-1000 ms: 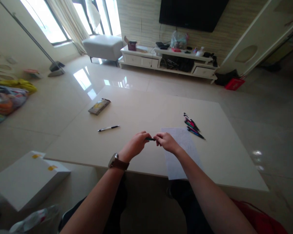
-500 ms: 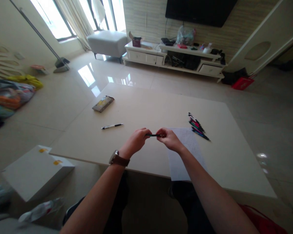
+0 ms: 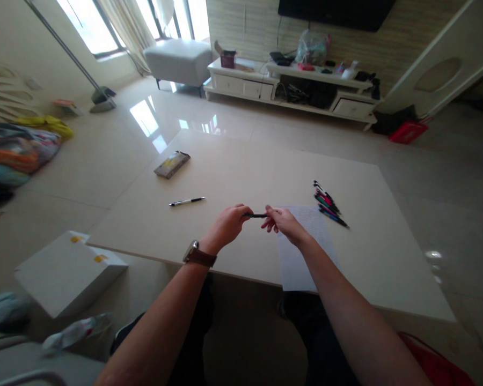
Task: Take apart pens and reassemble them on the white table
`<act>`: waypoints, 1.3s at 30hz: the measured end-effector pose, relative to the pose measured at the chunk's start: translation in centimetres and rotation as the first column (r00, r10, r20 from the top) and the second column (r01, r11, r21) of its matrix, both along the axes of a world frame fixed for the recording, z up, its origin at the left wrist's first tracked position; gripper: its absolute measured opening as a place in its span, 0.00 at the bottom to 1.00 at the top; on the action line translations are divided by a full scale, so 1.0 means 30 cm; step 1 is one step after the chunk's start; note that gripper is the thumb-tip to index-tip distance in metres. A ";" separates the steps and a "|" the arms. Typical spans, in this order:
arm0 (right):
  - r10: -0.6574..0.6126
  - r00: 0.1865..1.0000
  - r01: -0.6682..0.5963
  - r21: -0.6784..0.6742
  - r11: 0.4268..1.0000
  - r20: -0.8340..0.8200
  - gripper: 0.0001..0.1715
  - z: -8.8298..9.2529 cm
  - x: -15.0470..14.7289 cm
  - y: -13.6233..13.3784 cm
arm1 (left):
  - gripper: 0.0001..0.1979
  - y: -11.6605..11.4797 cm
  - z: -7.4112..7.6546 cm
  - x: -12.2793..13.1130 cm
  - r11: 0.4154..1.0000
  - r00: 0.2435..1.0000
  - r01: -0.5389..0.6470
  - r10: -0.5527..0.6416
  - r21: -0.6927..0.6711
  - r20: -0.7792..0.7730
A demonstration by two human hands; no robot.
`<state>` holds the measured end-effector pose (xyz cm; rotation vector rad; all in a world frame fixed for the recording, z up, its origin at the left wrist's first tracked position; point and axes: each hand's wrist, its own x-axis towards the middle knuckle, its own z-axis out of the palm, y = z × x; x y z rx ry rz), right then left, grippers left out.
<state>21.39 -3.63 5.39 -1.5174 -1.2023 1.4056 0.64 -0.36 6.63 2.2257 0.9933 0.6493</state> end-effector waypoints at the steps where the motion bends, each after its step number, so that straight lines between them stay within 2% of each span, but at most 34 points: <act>1: 0.019 1.000 -0.019 -0.022 1.000 0.001 0.27 -0.001 0.001 0.000 | 0.09 -0.001 0.001 0.000 1.000 1.000 -0.004 0.004 0.000 -0.008; 4: 0.016 1.000 -0.014 0.078 0.997 -0.022 0.19 0.000 0.004 -0.001 | 0.09 -0.003 0.001 0.001 1.000 0.999 -0.023 0.023 -0.002 -0.036; 6: -0.020 0.998 0.028 0.131 0.991 -0.064 0.20 0.004 0.004 -0.001 | 0.09 -0.003 -0.001 0.002 1.000 0.999 -0.030 0.030 0.000 -0.036; 8: -0.040 0.996 0.047 0.088 0.995 -0.084 0.19 0.006 0.002 0.000 | 0.09 -0.003 -0.002 0.003 1.000 0.999 -0.027 0.027 -0.001 -0.026; 11: -0.014 1.000 0.015 0.034 0.999 -0.015 0.21 0.005 -0.003 0.001 | 0.08 -0.005 0.000 0.005 1.000 0.999 -0.024 0.024 -0.007 -0.029; 14: -0.037 0.999 0.036 0.128 0.991 0.005 0.16 0.007 -0.005 0.000 | 0.08 -0.008 0.006 0.006 0.999 0.998 -0.038 0.038 -0.011 -0.044; 16: -0.067 0.996 0.076 0.178 0.981 -0.055 0.18 0.010 -0.007 0.000 | 0.08 -0.010 0.010 0.005 0.999 0.998 -0.044 0.044 -0.012 -0.050; 18: -0.072 0.994 0.085 0.152 0.985 -0.086 0.20 0.012 -0.011 0.001 | 0.08 -0.011 0.011 0.004 0.999 0.998 -0.044 0.043 -0.012 -0.048; 21: -0.029 0.999 0.031 0.078 0.996 -0.036 0.18 0.007 -0.017 0.002 | 0.09 -0.011 0.005 0.004 0.999 0.998 -0.041 0.040 -0.017 -0.040; 24: -0.020 1.000 0.020 0.137 0.990 -0.004 0.13 0.001 -0.019 0.004 | 0.09 -0.011 0.004 0.004 0.999 0.998 -0.042 0.042 -0.012 -0.041; 26: -0.072 0.996 0.079 0.167 0.983 -0.048 0.11 0.004 -0.016 0.005 | 0.09 -0.014 0.011 0.005 0.999 0.998 -0.042 0.042 -0.001 -0.040; 30: -0.159 0.962 0.195 0.152 0.969 -0.221 0.14 0.027 -0.014 0.001 | 0.09 -0.021 0.033 0.007 1.000 0.999 -0.024 0.024 0.002 -0.041; 34: -0.169 0.907 0.200 0.042 0.979 -0.386 0.17 0.045 -0.033 -0.010 | 0.08 -0.026 0.047 0.011 1.000 0.999 -0.019 0.020 0.014 -0.037; 37: -0.151 0.887 0.171 0.008 0.985 -0.436 0.19 0.043 -0.051 -0.011 | 0.09 -0.027 0.051 0.014 0.999 0.999 -0.030 0.031 0.015 -0.022; 39: -0.183 0.877 0.211 0.015 0.977 -0.444 0.20 0.039 -0.055 -0.007 | 0.09 -0.027 0.052 0.015 0.999 0.999 -0.036 0.037 0.014 -0.015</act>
